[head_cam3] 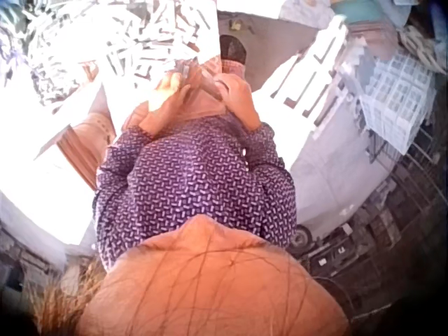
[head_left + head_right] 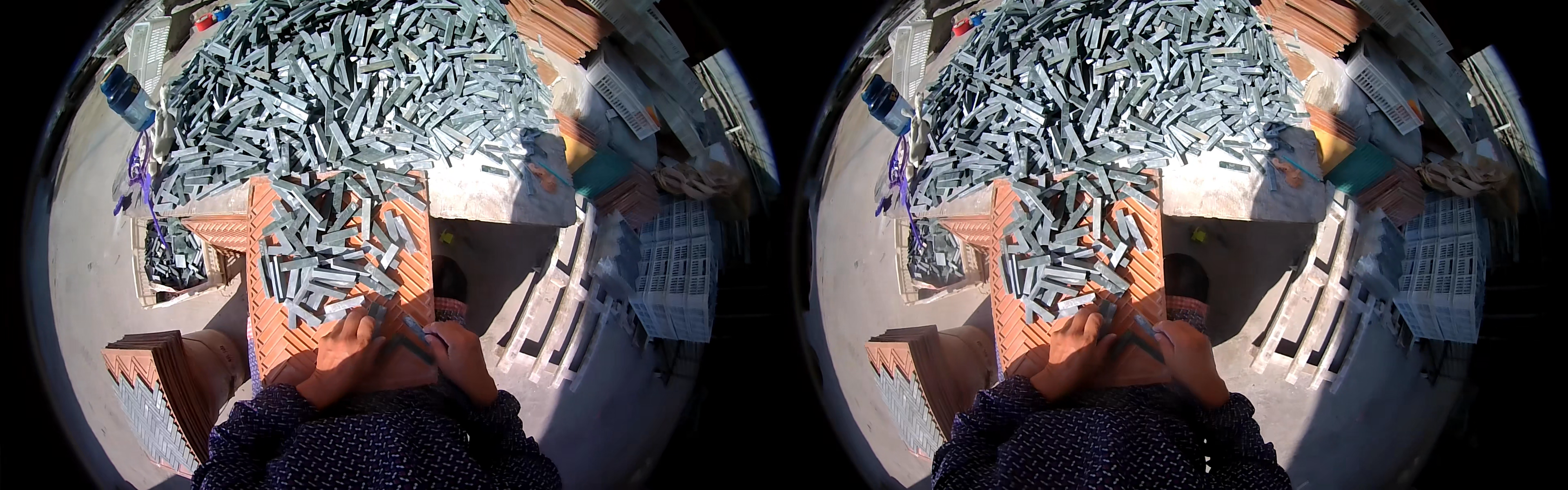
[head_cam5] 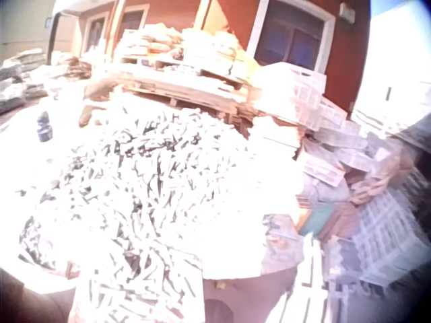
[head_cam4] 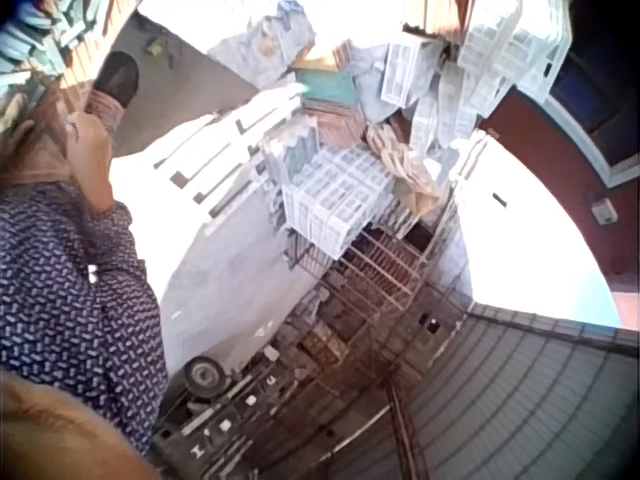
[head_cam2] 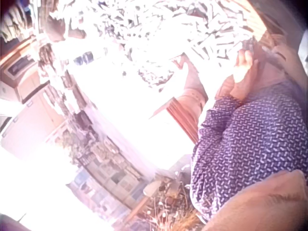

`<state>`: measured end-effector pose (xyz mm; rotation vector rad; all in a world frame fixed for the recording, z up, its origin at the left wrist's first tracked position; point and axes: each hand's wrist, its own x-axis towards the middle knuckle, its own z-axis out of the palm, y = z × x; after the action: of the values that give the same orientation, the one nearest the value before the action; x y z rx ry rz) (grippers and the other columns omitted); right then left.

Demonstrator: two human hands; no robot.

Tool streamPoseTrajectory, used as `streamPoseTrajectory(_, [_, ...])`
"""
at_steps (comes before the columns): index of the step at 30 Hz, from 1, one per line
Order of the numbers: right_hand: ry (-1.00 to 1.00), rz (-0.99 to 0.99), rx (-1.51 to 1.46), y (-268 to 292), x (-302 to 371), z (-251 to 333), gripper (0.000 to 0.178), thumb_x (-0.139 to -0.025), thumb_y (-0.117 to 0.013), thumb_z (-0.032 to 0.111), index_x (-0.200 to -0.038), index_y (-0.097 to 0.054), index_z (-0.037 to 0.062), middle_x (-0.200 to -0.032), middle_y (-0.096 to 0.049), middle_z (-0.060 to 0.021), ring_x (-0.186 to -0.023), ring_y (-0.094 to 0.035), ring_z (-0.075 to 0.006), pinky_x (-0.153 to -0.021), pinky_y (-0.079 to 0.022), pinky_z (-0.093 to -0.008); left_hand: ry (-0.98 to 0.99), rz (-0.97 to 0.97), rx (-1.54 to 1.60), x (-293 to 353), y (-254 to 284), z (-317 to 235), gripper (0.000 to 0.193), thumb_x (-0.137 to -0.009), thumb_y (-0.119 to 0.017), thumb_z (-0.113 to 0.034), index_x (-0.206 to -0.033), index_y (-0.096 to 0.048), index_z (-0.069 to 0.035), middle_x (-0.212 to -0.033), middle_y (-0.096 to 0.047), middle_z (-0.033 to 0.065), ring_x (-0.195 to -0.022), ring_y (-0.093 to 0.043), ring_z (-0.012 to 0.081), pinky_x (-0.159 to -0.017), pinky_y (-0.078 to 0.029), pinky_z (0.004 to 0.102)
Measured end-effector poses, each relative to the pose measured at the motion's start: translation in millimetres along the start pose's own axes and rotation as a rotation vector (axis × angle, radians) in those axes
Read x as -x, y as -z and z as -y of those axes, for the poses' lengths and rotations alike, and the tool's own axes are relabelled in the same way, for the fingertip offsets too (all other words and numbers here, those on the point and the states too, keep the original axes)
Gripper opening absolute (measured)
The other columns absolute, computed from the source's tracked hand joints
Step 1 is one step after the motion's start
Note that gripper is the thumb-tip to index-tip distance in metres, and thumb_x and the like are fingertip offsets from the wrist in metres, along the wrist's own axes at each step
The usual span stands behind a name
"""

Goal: The person places a terracotta-colored tile on a work surface and arranges small gray rectangular pieces into a herringbone pattern on the tile. The person repeatedly picks up pieces from a large pile and places them into the grooves of the tile, continuing the pattern across the surface.

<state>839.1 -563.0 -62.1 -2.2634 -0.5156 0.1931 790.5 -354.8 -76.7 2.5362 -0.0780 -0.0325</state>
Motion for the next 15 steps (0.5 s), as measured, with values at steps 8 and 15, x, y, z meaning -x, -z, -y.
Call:
streamPoseTrajectory(8, [-0.015, -0.002, 0.093, 0.9, 16.2, -6.4, 0.022, -0.074, -0.071, 0.005, -0.095, -0.064, 0.0029, -0.087, -0.063, -0.0129, -0.079, -0.065, -0.0306, -0.069, -0.053, -0.0371, -0.148, -0.13, -0.143, 7.3, -10.0, 2.4, 0.032, -0.076, -0.066, -0.017, -0.104, -0.058, -0.004, -0.106, -0.055, 0.0128, -0.092, -0.058, 0.0308, -0.07, -0.052, 0.0414])
streamPoseTrajectory(15, [0.053, -0.023, 0.196, -1.3, 19.6, -1.3, 0.021, -0.072, -0.07, 0.005, -0.092, -0.064, 0.0046, -0.085, -0.062, -0.0125, -0.077, -0.064, -0.0305, -0.066, -0.053, -0.0374, -0.206, -0.129, -0.09, 19.5, -11.6, 10.9, 0.027, -0.078, -0.061, -0.011, -0.104, -0.057, -0.004, -0.101, -0.056, 0.0121, -0.093, -0.059, 0.0305, -0.069, -0.053, 0.039])
